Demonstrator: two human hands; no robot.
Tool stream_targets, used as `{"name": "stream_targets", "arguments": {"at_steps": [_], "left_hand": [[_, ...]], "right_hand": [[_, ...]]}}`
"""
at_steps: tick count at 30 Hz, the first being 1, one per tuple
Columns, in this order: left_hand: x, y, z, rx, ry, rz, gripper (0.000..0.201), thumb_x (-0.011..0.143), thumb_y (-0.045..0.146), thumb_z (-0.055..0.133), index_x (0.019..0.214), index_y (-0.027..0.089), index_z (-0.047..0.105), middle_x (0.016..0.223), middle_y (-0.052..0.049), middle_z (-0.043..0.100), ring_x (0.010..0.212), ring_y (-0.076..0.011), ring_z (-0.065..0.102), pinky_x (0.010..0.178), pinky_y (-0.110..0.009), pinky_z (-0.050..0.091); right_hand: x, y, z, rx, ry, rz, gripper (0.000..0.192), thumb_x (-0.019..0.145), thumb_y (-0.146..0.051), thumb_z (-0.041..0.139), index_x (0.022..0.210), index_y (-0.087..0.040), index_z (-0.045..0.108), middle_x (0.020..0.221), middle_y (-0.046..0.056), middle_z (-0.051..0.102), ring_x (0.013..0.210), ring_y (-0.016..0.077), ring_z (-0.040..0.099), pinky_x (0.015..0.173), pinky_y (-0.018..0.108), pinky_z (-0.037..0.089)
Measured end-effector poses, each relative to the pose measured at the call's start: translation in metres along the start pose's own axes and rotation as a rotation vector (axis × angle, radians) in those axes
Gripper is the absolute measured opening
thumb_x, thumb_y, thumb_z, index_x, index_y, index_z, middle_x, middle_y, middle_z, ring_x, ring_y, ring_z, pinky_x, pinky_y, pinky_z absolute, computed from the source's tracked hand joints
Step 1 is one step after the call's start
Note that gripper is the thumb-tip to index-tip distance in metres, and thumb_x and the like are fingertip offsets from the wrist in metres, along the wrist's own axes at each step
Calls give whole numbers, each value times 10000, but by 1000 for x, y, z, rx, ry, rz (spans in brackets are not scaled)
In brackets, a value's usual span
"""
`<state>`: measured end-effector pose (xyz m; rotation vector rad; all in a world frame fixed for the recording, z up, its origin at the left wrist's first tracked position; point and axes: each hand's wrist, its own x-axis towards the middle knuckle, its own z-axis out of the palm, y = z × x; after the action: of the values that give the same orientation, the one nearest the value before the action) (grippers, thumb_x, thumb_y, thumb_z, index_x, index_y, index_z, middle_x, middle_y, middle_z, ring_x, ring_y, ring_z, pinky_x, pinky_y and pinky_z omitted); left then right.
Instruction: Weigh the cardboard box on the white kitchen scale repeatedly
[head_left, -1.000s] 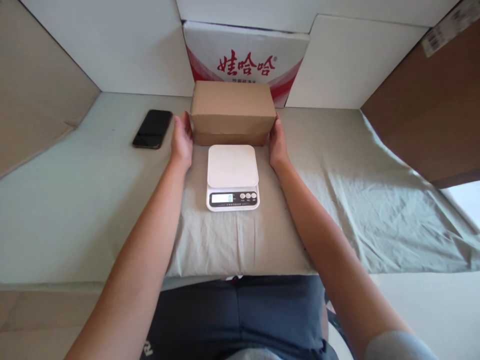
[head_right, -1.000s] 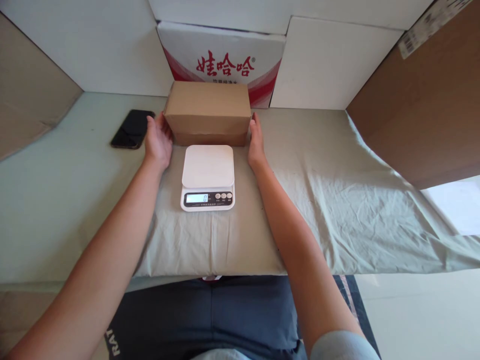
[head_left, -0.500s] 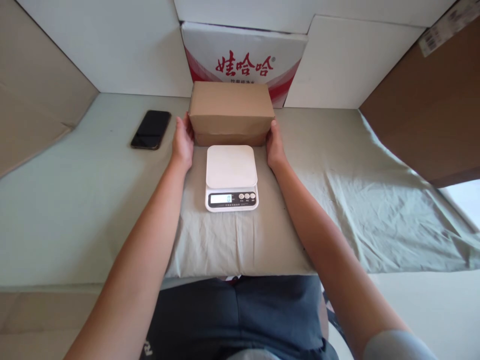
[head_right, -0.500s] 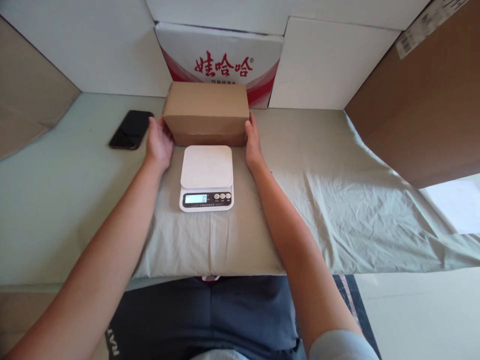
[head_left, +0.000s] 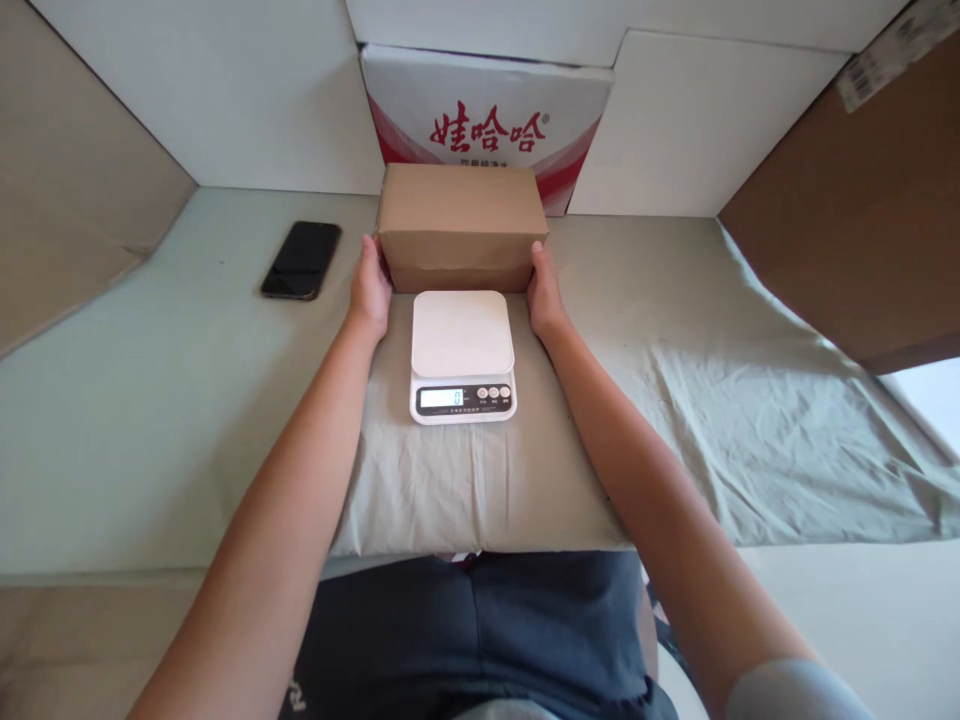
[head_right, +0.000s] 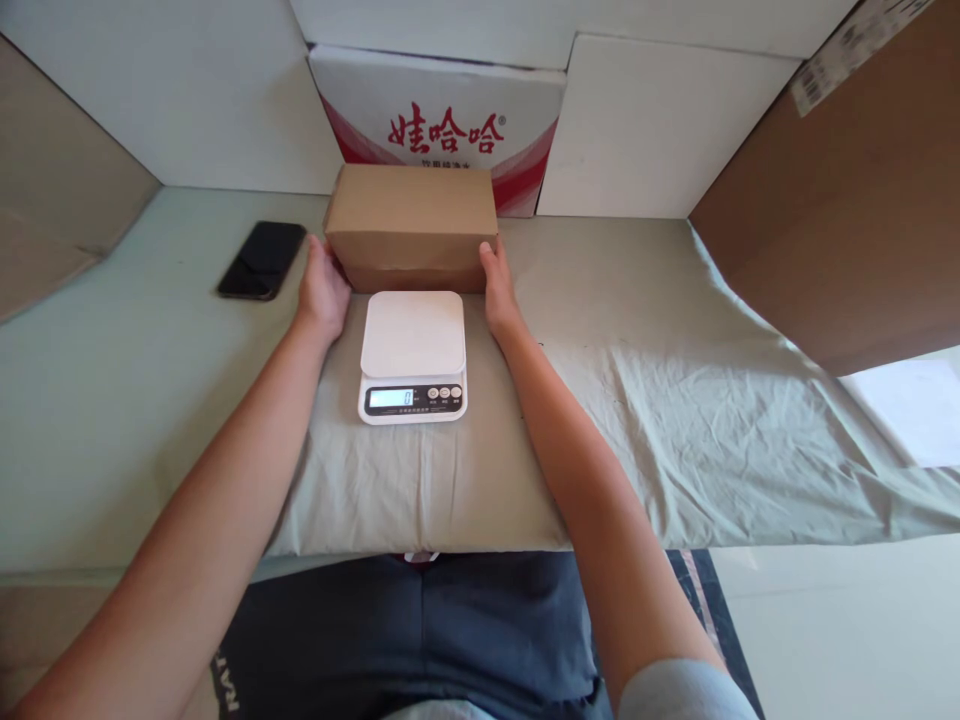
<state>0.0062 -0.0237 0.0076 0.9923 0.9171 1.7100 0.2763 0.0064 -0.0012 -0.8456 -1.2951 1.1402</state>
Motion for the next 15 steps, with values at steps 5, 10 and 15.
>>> {"name": "stream_targets", "arguments": {"at_steps": [5,10,15], "left_hand": [[0,-3,3,8,12,-19,557,1169,720,483,1126,298,844,1418,-59,856,1717,-291,514,1473,-513,397],[-2,16,7,23,16,44,559,1190,699,465,1185,272,825,1486,-71,821,1742,-291,476,1480,-503,383],[-34,69,15,91,-92,176,566,1172,728,525,1133,250,825,1390,-78,847,1774,-306,413,1469,-468,379]], "right_hand": [[-5,-5,7,26,49,-25,801,970,-868,561,1614,-395,611,1781,-61,600,1827,261,371,1577,486,221],[-3,-25,15,55,60,-58,733,914,-899,599,1496,-457,656,1721,-88,658,1795,265,423,1566,490,275],[-32,-78,12,6,-30,-201,631,997,-822,615,1481,-422,675,1638,-53,710,1776,316,448,1521,572,334]]}}
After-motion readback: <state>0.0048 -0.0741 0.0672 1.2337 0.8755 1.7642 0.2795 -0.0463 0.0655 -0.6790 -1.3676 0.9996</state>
